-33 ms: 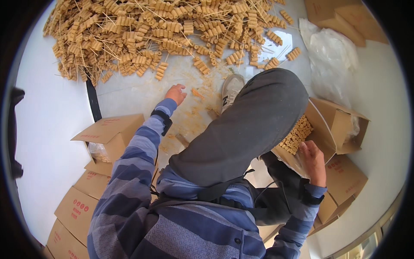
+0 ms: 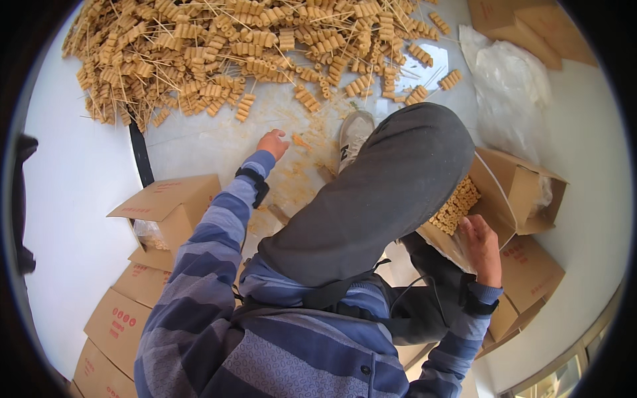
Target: The person sits on the floor and threads small cylindrical snacks onto wooden skewers. They gather loose snacks from the floor, align them on the sticks, and place the completed skewers into a cardboard box.
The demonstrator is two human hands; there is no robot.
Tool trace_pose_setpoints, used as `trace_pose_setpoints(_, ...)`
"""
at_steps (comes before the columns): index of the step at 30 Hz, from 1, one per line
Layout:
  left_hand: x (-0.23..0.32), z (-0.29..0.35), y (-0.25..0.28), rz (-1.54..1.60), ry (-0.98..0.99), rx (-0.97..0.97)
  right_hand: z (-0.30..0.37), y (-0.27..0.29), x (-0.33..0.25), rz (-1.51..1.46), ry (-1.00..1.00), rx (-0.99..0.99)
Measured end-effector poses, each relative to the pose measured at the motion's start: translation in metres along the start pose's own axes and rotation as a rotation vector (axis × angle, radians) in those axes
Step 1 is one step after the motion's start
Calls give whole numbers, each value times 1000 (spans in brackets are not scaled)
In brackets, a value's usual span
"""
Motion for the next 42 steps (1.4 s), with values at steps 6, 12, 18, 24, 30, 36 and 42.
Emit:
trace_pose_setpoints(6, -40, -50, -131, 541, 647, -92, 15, 6, -20, 88, -93, 28)
trace_pose_setpoints(12, -3, -94, -78, 479, 402, 189, 22, 4, -6, 148, -98, 42)
trace_pose_setpoints(18, 110, -42, 33, 35, -97, 304, 20, -3, 9, 132, -143, 45)
trace_pose_setpoints(24, 163, -60, 7, -152, 69, -9, 26, -2, 3, 99, -43, 33)
trace_pose_setpoints(30, 176, -92, -19, -425, 7, -182, 38, 7, 29, 86, -171, 63)
trace_pose_setpoints(36, 179, -77, -40, -396, -207, -33, 34, -2, 31, 99, -171, 29)
trace_pose_setpoints(42, 149, -38, -60, 726, 47, -311, 19, -8, 19, 136, -111, 26)
Point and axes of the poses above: each hand's wrist, its own z-axis away from the middle knuckle, its own y-axis out of the back of the hand, x = y × z, the point moved 8 cm from there along -z, towards the middle knuckle, and after that the axes turned 12 degrees about -x, right-handed, at the moved point
